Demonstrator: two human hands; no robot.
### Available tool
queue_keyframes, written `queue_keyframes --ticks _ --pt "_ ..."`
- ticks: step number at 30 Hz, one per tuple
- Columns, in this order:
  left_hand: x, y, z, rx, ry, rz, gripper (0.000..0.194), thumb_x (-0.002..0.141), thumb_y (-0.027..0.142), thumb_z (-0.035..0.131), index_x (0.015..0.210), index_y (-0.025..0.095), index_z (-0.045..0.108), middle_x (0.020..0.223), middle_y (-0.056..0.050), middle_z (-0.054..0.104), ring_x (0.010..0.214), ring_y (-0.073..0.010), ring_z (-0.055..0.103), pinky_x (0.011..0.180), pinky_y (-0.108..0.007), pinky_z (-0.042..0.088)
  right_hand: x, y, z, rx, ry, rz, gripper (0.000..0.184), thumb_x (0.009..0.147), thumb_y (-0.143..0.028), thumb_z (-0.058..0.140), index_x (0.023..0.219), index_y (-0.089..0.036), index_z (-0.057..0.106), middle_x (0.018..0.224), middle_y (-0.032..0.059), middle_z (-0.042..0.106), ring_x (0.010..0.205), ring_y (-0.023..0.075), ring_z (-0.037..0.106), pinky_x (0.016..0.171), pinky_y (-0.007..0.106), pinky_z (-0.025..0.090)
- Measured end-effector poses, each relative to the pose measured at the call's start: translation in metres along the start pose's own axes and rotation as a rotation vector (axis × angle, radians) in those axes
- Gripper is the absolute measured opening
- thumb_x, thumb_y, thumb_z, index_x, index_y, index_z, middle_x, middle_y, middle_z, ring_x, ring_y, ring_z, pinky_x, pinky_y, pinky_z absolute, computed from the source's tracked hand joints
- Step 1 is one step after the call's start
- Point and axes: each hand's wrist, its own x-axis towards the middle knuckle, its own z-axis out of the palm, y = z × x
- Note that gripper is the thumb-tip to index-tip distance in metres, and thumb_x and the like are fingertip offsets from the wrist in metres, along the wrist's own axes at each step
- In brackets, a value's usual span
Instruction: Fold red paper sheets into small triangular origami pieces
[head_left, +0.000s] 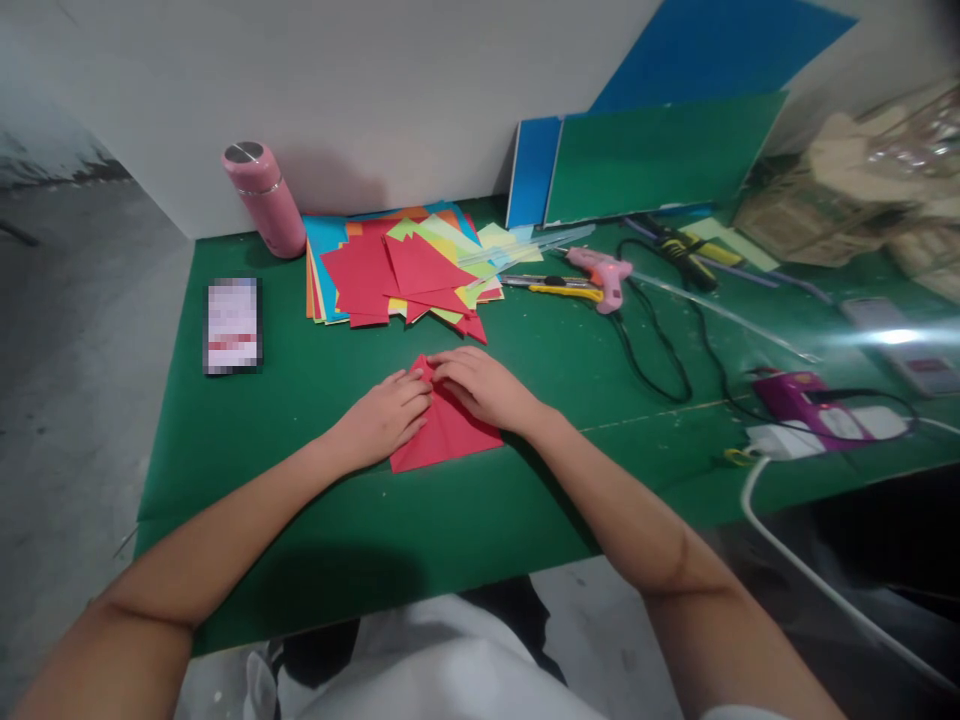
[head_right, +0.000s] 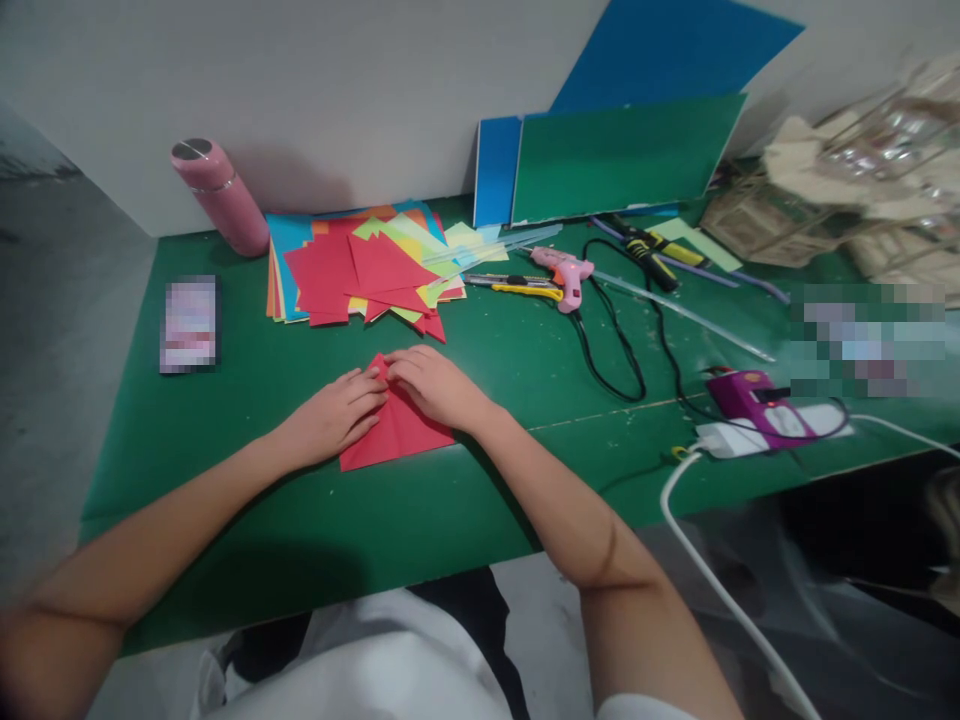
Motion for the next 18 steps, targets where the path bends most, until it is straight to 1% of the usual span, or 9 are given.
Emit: queue_keyframes --ticks 2,4,7,12,18 --pt "-0.0002 -0.0003 0.0003 -0.015 -0.005 0.001 0.027 0.099 0.022 0.042 0.115 0.010 0.060 0.123 -0.015 0.064 0.128 -0.0274 0.053 0.110 -0.049 0.043 -0.0001 -0.0011 0.0023 0.011 0.014 0.055 0.021 0.098 -0.019 0.041 0.099 -0.017 0.061 0.122 0.0146 0.066 0.113 0.0251 0.058 0.094 0.050 0.050" --pt "-0.0003 -0.0004 0.0006 -0.027 -0.005 0.008 0.027 0.099 0.022 0.042 0.116 0.009 0.059 0.123 -0.015 0.063 0.128 -0.0276 0.053 0.110 -0.049 0.043 -0.0003 -0.0020 0.0039 0.033 0.021 0.088 0.017 0.097 -0.018 0.043 0.098 -0.018 0.059 0.124 0.0151 0.066 0.113 0.0252 0.058 0.093 0.049 0.051" --pt "-0.0005 -0.0005 0.0007 -0.038 -0.001 0.009 0.027 0.099 0.022 0.041 0.116 0.009 0.059 0.123 -0.015 0.063 0.128 -0.0272 0.053 0.110 -0.048 0.043 -0.0007 -0.0021 0.0049 0.032 0.022 0.089 0.014 0.096 -0.017 0.045 0.098 -0.018 0.058 0.125 0.0151 0.066 0.111 0.0251 0.059 0.091 0.047 0.053" --pt "0.0000 0.0003 0.0000 -0.026 -0.003 0.001 0.026 0.099 0.023 0.040 0.113 0.011 0.059 0.123 -0.015 0.062 0.126 -0.0259 0.055 0.109 -0.047 0.045 -0.0013 -0.0024 0.0060 -0.031 0.014 0.071 0.019 0.099 -0.021 0.041 0.100 -0.017 0.060 0.123 0.0150 0.067 0.108 0.0248 0.061 0.089 0.044 0.054" --pt "-0.0006 0.0002 0.0014 0.000 0.031 0.002 0.025 0.099 0.023 0.041 0.110 0.010 0.060 0.135 -0.018 0.056 0.126 -0.0275 0.055 0.107 -0.047 0.047 -0.0013 -0.0017 0.0076 -0.061 0.002 0.073 0.027 0.100 -0.023 0.037 0.110 -0.016 0.061 0.116 0.0142 0.069 0.111 0.0243 0.061 0.091 0.043 0.055"
